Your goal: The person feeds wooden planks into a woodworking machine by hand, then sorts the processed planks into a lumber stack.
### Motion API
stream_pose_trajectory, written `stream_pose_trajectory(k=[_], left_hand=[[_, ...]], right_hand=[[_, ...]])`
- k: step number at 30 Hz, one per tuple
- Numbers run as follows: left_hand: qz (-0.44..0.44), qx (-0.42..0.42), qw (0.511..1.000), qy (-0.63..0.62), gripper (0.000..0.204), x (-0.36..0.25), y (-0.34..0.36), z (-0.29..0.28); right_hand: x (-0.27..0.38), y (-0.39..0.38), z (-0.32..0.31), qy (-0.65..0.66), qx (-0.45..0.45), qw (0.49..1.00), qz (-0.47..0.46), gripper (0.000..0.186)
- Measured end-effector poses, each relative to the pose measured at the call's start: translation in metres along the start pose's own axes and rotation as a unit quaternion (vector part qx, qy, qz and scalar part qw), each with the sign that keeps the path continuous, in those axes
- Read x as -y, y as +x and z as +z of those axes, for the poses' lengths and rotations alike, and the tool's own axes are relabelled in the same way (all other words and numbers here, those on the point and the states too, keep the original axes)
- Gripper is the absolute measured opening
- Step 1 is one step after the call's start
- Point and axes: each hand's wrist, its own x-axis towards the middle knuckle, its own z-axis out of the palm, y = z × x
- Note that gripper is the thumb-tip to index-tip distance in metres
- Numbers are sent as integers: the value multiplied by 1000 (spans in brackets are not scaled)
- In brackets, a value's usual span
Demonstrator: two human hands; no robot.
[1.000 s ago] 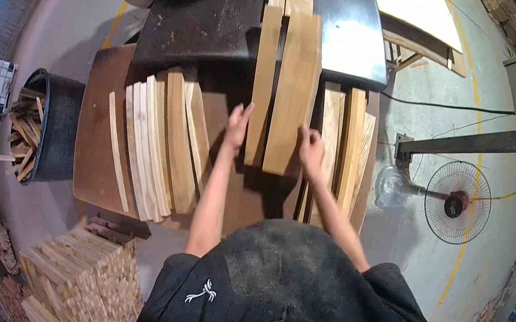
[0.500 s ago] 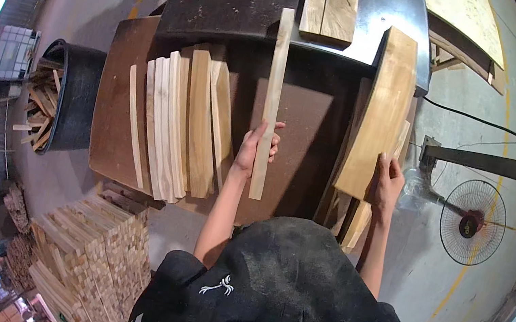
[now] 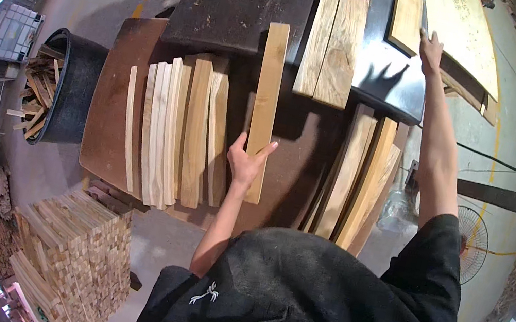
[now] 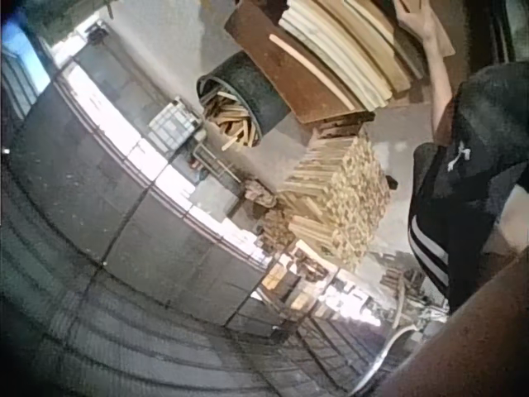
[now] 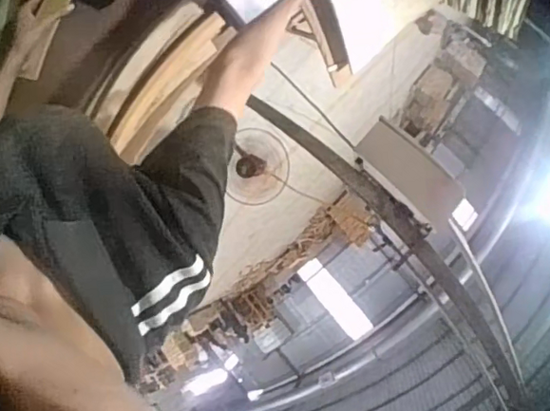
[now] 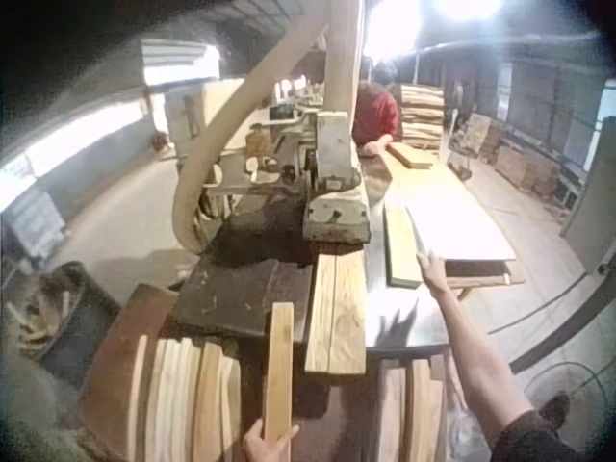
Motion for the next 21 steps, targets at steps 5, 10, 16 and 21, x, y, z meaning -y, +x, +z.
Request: stream_pose_trajectory(k=[5, 10, 16, 21], left_hand=[[-135, 45, 981, -135, 37, -5, 1, -30], [-251, 270, 719, -589, 74, -3, 7, -47], [-213, 302, 696, -616, 63, 7, -4, -73], [12, -78, 984, 157, 29, 6, -44, -90]], right_hand=[[119, -138, 13, 215, -71, 957, -181, 54], [106, -258, 26, 115, 19, 993, 33, 50], [114, -247, 45, 299, 261, 866, 304, 69], [102, -286, 75, 115, 155, 969, 152, 80]])
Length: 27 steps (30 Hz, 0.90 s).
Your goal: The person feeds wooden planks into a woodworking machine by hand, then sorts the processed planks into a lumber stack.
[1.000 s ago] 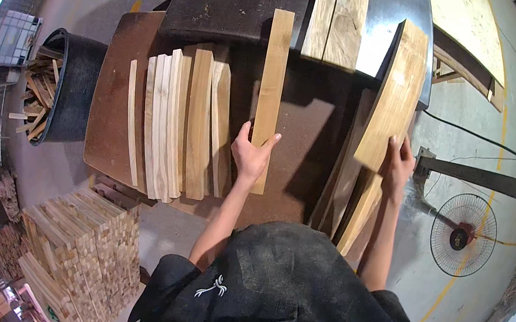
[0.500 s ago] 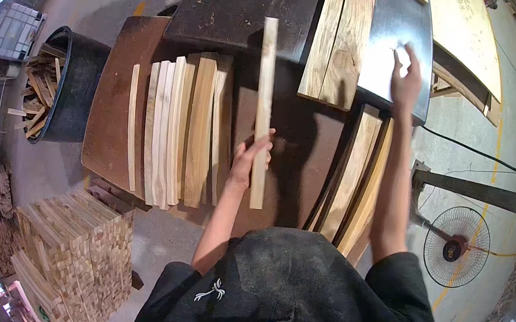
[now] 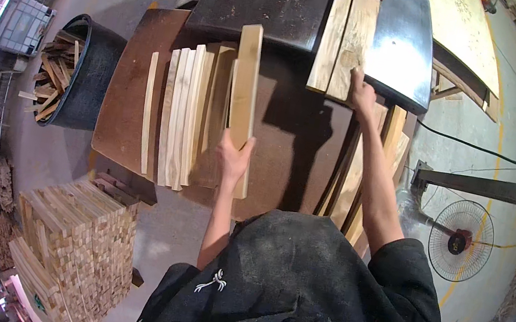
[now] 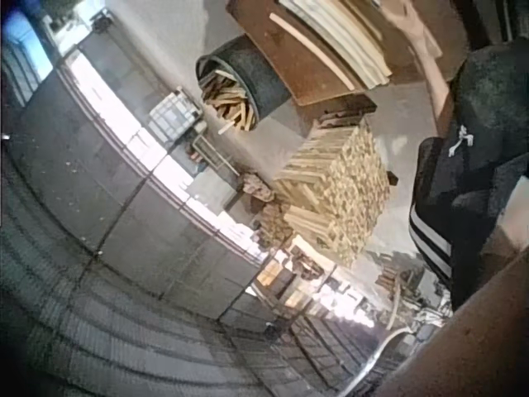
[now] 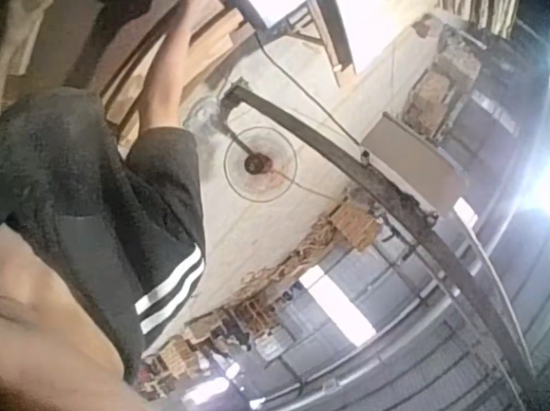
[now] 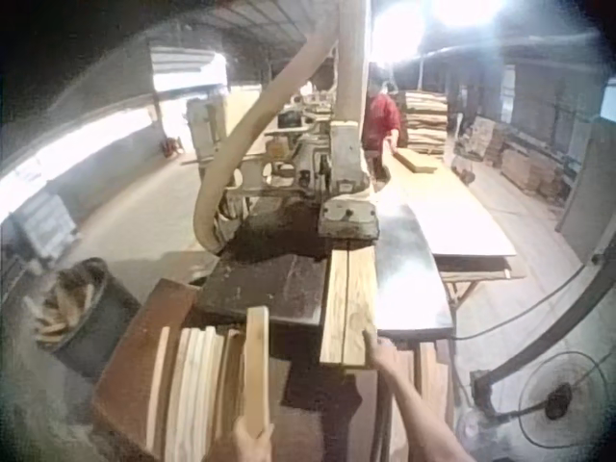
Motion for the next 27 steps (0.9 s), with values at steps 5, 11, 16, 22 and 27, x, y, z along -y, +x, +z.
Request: stream_pose_trajectory(k=[5, 11, 16, 22, 27], left_hand=[[-58, 52, 989, -129, 39, 33, -17, -29], [-220, 347, 470, -781, 76, 40, -16, -27], [-227, 351, 373, -828, 79, 39, -30, -15], [-214, 339, 370, -838, 87, 44, -36, -25], [-230, 272, 410, -839, 93, 30, -41, -25]], right_hand=[[-23, -83, -9, 106, 79, 991, -1, 64], [-55, -176, -48, 204, 73, 968, 124, 62], [-72, -205, -72, 194, 29, 975, 104, 55], [-79, -226, -73, 190, 23, 979, 73, 56], [-95, -236, -78, 218, 45, 972, 80, 46]])
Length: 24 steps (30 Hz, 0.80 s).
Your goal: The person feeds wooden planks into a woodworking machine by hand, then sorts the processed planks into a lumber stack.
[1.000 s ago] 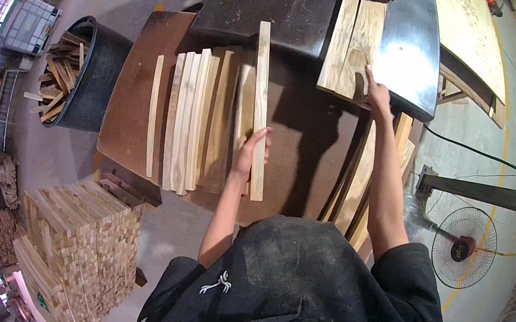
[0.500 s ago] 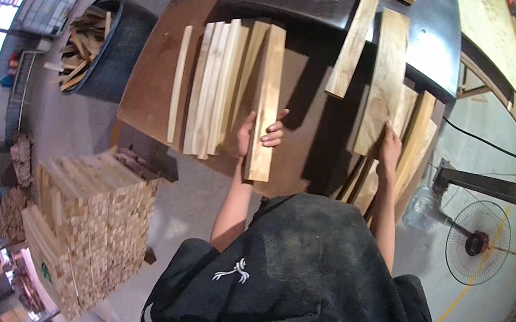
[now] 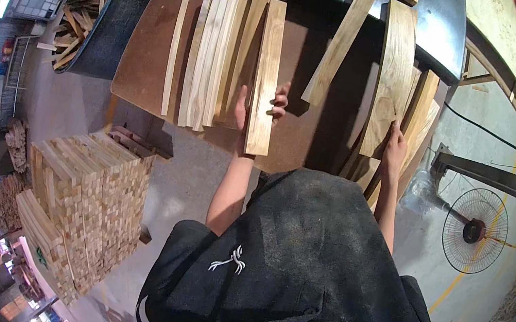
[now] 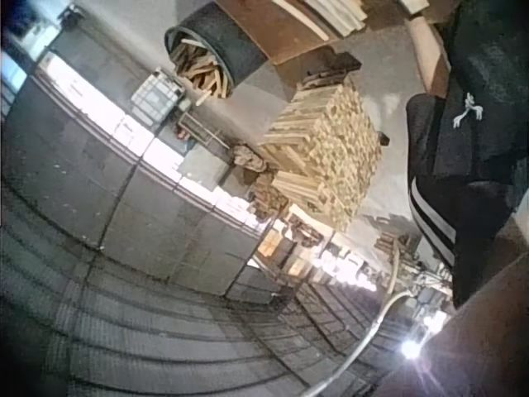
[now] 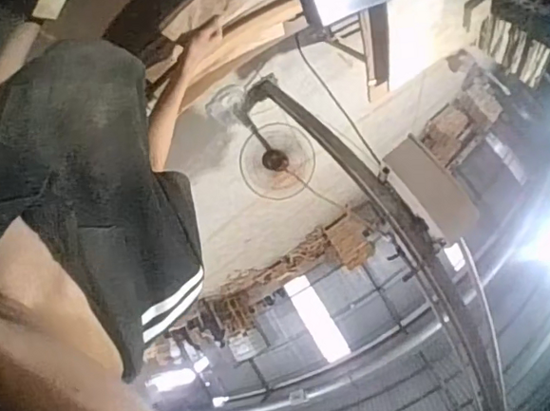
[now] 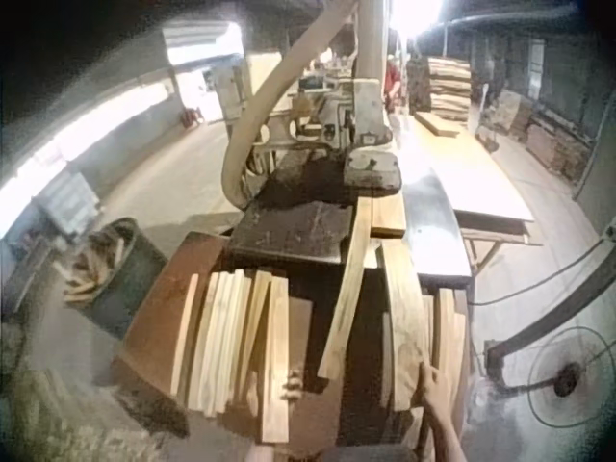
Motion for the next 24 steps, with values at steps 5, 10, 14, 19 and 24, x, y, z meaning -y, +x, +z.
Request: stream_pose_trajectory(k=[5, 10, 14, 19, 24], left_hand=[[46, -71, 990, 113, 87, 21, 14, 15], [47, -231, 756, 611, 49, 5, 7, -12], [217, -120, 492, 835, 39, 79, 5, 14], [55, -62, 551, 830, 41, 165, 25, 1], [44, -122, 467, 874, 59, 253, 40, -54]], right_hand=[[-21, -12, -28, -13, -20, 1000, -11, 47], [-32, -54, -36, -32, -88, 996, 1, 48], [-15, -87, -61, -49, -127, 991, -2, 44], [14, -117, -120, -32, -188, 979, -74, 37], [34, -109, -137, 28, -152, 986, -56, 37]])
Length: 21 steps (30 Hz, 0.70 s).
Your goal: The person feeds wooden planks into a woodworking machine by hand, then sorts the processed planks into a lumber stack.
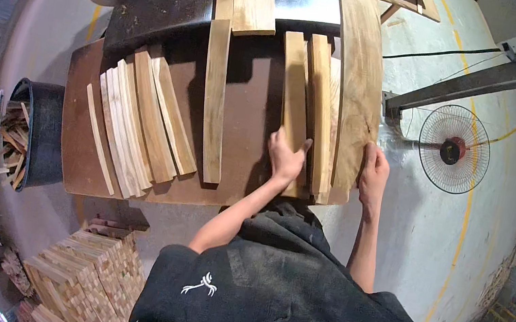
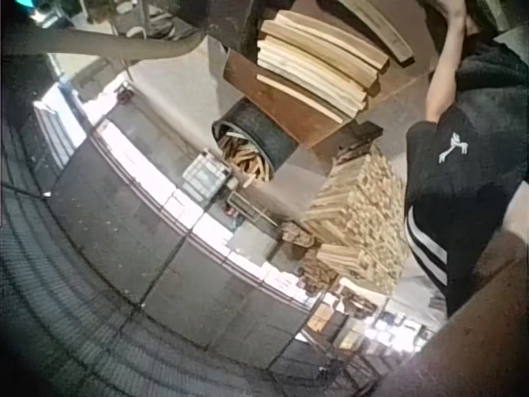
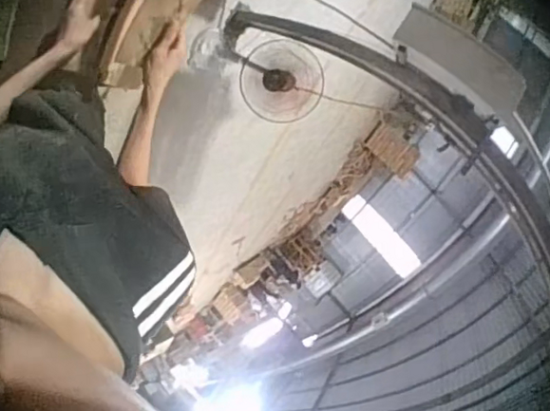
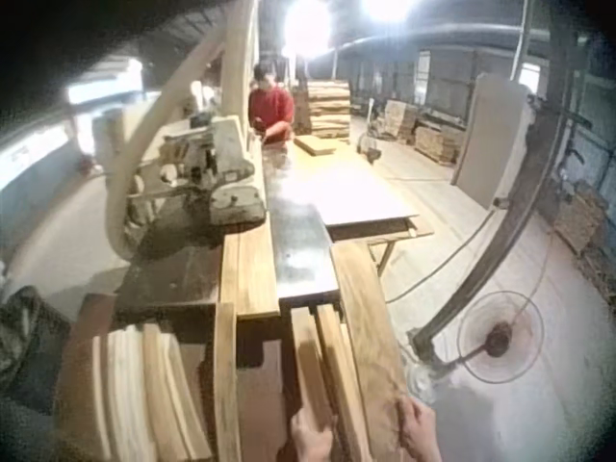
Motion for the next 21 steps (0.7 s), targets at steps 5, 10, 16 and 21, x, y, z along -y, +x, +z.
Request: stream_pose_trajectory(k=[5, 10, 16, 21], left_hand=[[144, -178, 965, 127, 96, 4, 18, -49], [-118, -257, 928, 242, 88, 86, 27, -137], [-78, 160, 898, -403, 76, 46, 20, -210], [-35, 288, 626, -724, 96, 45, 50, -227]], right_hand=[[-29, 29, 8, 34, 55, 996, 68, 43], [-33, 56, 58, 7, 68, 995, 66, 51], [-36, 101, 65, -8, 98, 989, 108, 41], [-8, 93, 97, 138, 111, 983, 57, 35]])
